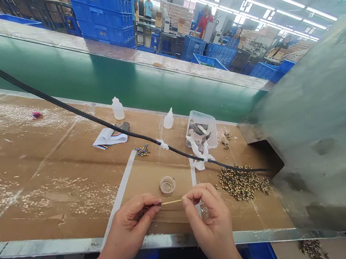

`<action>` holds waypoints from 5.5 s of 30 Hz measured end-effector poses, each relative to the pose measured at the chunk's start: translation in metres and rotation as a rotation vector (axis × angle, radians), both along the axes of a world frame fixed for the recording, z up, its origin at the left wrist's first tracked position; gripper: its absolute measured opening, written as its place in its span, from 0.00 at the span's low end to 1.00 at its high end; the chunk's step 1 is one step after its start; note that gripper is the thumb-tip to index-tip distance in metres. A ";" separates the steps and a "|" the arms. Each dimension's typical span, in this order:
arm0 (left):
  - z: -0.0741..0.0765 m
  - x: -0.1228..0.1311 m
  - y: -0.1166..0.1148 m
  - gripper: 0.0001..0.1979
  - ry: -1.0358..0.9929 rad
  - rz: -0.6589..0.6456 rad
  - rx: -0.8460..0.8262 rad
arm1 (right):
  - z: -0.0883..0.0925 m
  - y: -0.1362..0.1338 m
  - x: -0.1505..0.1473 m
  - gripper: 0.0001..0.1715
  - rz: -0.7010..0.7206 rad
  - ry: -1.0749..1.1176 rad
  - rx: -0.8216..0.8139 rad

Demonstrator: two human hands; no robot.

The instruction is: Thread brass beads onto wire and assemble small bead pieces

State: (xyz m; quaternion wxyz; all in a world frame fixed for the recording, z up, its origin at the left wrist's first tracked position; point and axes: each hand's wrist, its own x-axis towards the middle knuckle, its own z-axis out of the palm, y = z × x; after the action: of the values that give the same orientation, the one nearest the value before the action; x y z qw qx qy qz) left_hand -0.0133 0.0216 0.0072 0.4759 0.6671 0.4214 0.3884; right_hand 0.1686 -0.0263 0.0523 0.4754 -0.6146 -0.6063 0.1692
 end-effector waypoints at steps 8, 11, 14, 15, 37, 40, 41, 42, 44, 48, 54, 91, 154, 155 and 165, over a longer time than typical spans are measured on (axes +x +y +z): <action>0.001 0.000 0.001 0.04 0.006 0.007 0.033 | 0.001 0.000 0.003 0.06 -0.019 0.013 0.022; 0.001 0.000 0.001 0.05 0.005 0.017 0.028 | 0.001 0.000 0.002 0.06 -0.012 -0.005 0.016; -0.001 0.000 0.000 0.05 0.008 0.039 0.026 | 0.000 0.001 0.003 0.06 -0.036 -0.041 0.036; -0.001 0.000 0.000 0.05 0.011 0.046 0.026 | -0.001 0.002 0.004 0.06 -0.051 -0.062 0.046; -0.005 0.001 -0.002 0.05 -0.096 0.097 -0.061 | -0.006 0.008 0.004 0.04 -0.078 -0.085 0.078; -0.003 0.002 -0.002 0.05 -0.136 0.113 -0.086 | -0.006 0.000 -0.002 0.07 -0.067 0.067 0.058; -0.003 0.002 -0.002 0.05 -0.146 0.117 -0.097 | -0.007 -0.002 -0.005 0.07 -0.063 0.093 0.054; -0.002 0.002 -0.003 0.05 -0.154 0.119 -0.106 | -0.008 -0.004 -0.007 0.07 -0.060 0.111 0.052; -0.001 0.003 -0.004 0.05 -0.165 0.124 -0.123 | -0.010 -0.005 -0.011 0.07 -0.055 0.129 0.045; 0.003 0.005 -0.004 0.05 -0.183 0.144 -0.139 | -0.013 -0.005 -0.014 0.07 -0.060 0.132 0.049; 0.003 0.006 -0.002 0.05 -0.191 0.147 -0.135 | -0.013 -0.005 -0.016 0.07 -0.062 0.093 0.066; -0.036 -0.009 0.002 0.13 0.039 0.124 -0.010 | -0.024 0.015 0.022 0.08 -0.099 -0.115 -0.055; 0.002 0.015 -0.012 0.07 0.008 -0.156 0.023 | -0.039 -0.018 0.003 0.15 0.152 0.885 -0.488; 0.002 0.015 -0.012 0.08 0.006 -0.157 0.021 | -0.039 -0.019 0.002 0.15 0.149 0.878 -0.485; -0.003 0.015 -0.011 0.07 0.029 -0.089 0.088 | -0.037 -0.020 0.000 0.12 0.133 0.827 -0.464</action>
State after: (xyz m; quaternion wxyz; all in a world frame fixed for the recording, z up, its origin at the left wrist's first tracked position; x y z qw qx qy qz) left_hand 0.0013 0.0103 0.0043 0.4565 0.7111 0.3809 0.3753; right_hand 0.1684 -0.0467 0.0148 0.5151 -0.5456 -0.3503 0.5606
